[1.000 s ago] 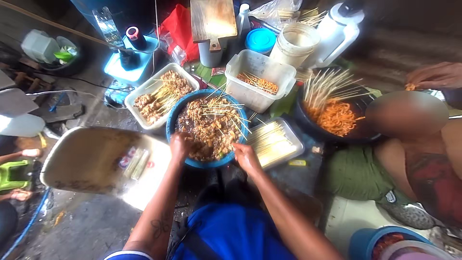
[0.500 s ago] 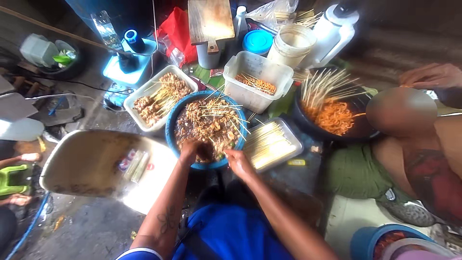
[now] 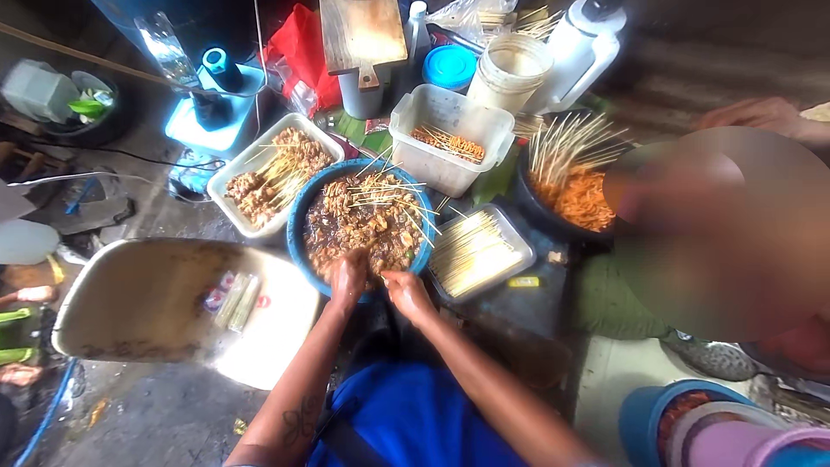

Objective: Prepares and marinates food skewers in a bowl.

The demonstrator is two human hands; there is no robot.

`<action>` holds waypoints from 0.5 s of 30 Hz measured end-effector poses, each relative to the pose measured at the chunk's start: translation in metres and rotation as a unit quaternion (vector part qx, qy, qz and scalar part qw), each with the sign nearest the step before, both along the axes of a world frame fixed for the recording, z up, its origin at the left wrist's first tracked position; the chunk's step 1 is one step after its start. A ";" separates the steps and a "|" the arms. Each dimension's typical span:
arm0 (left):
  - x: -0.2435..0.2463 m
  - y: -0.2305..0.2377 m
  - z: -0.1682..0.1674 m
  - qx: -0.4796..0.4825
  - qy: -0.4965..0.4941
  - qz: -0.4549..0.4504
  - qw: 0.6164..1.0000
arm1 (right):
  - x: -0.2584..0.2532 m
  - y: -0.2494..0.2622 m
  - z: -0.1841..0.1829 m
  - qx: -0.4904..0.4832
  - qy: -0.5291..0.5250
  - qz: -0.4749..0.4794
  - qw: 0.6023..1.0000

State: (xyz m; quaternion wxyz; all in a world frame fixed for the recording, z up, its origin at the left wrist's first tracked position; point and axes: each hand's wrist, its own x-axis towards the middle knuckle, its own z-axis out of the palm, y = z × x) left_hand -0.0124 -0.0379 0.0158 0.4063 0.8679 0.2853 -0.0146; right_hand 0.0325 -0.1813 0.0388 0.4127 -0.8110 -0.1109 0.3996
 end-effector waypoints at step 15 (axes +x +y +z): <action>0.022 0.009 -0.012 0.062 0.126 -0.305 0.942 | 0.037 -0.036 -0.008 0.017 -0.023 -0.180 0.983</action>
